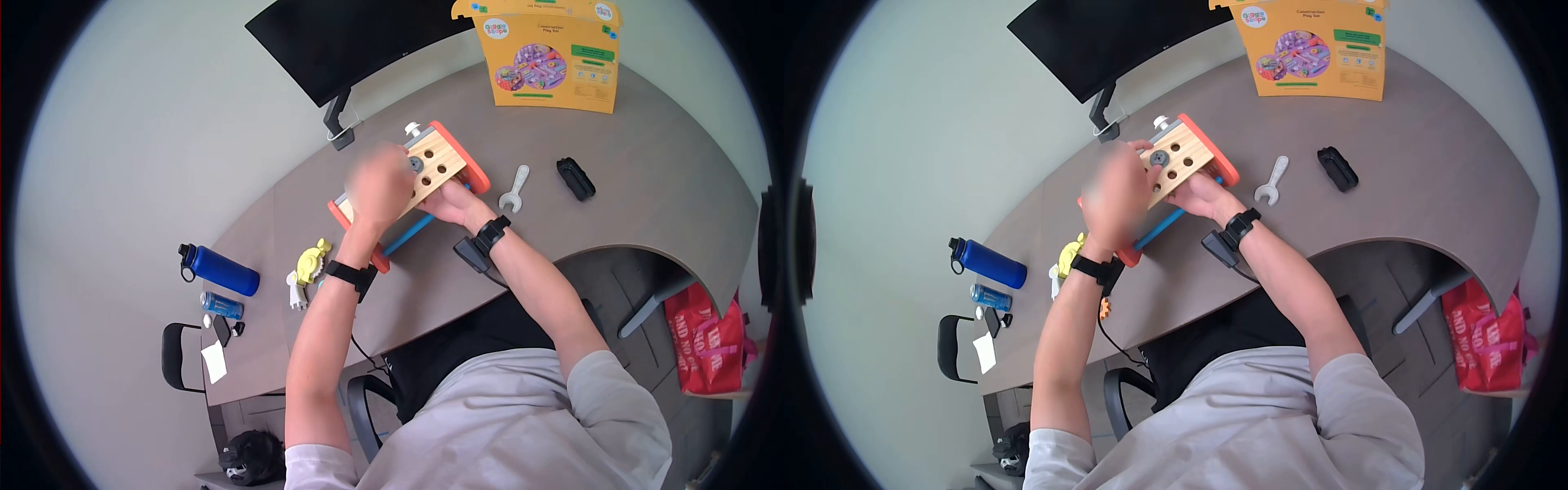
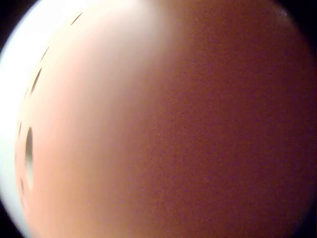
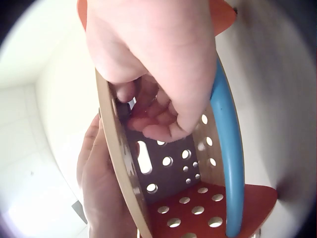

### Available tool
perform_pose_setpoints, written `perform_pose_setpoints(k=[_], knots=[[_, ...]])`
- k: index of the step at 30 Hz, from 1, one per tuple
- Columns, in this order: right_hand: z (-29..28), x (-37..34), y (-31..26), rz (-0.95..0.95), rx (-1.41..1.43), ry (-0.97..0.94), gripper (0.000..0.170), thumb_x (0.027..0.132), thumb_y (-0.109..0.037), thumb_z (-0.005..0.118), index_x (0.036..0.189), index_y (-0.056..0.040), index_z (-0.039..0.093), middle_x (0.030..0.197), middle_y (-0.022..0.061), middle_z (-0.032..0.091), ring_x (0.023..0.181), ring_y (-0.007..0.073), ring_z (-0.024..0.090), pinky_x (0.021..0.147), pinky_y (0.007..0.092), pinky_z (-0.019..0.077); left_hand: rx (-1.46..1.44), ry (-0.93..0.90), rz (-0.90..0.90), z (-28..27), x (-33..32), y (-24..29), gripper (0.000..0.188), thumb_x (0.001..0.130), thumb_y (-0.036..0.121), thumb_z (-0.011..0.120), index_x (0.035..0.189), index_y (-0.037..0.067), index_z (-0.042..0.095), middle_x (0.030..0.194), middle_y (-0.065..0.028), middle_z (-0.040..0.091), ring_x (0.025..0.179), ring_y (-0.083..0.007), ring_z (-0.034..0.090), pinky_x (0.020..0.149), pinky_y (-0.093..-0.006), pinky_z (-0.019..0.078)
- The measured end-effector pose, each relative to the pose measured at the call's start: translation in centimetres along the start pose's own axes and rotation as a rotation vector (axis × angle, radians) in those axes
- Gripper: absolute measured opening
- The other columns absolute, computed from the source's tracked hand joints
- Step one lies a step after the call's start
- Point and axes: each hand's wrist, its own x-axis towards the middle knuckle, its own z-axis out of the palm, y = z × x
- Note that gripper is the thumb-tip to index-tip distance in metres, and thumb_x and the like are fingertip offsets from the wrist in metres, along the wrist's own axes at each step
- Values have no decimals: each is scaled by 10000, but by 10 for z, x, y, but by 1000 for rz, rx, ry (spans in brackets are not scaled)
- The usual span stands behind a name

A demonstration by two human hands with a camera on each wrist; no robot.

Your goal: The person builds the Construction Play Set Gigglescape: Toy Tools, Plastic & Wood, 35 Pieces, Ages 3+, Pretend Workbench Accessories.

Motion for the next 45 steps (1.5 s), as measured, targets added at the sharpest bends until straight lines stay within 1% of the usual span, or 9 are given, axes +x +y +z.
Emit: perform_pose_setpoints(k=[4,5,10,13,15,19,21,28,45], knots=[[-9,-4,1,54,-28,-20,294,1168,-389,429,1351,-204,565,1297,-31,642,1120,124,585,970,407,506,55,17,81,2,-3,-2,271,938,162,774,1206,166,741,709,-8,629,1061,-273,662,871,-458,514],[-1,-11,-3,79,3,8,201,1158,-292,480,1283,-175,586,1204,-13,654,1006,124,584,891,390,512,72,21,123,2,-3,-3,288,937,176,781,1223,175,746,695,-6,629,1084,-275,662,882,-459,513],[1,-34,-14,180,-232,95,135,1093,-110,592,1223,-99,626,1098,39,671,903,143,617,857,338,536,84,60,172,6,-10,-4,266,949,186,770,1214,173,754,669,-14,639,1191,-303,652,948,-488,503],[19,-62,-42,269,-478,26,195,1101,-163,595,1266,-83,663,1093,27,689,948,145,641,872,326,551,125,87,204,5,-17,-1,248,954,184,762,1201,164,755,739,-37,700,1222,-309,641,966,-487,502],[34,-75,-63,359,-1095,-68,268,1093,-229,620,1279,-54,704,1101,36,730,990,140,679,873,315,567,143,98,228,3,-22,1,263,937,189,784,1197,162,755,859,-63,763,1250,-314,631,979,-491,498],[61,-106,-108,393,-1428,-277,304,1078,-268,649,1265,-44,732,1064,50,759,987,139,703,857,307,573,157,113,262,2,-40,6,292,915,190,809,1201,170,757,969,-58,792,1259,-312,627,976,-487,499],[74,-122,-121,54,-1649,-332,304,1062,-269,663,1228,-25,734,970,77,780,852,156,728,818,343,578,197,109,328,5,-49,4,313,893,180,827,1199,184,760,969,-16,787,1251,-292,631,956,-473,501],[86,-123,-133,-103,-1516,-129,207,1058,-214,670,1135,-27,716,883,66,763,786,149,702,736,322,538,416,97,506,18,-73,-3,382,846,166,797,1218,246,762,966,31,736,1241,-251,636,933,-442,492],[96,-120,-132,93,-1514,-252,199,1054,-171,653,1177,-17,677,921,63,775,852,147,736,781,301,549,375,107,514,25,-82,-15,338,926,163,692,1252,241,730,1060,0,744,1248,-254,631,1014,-442,479]])
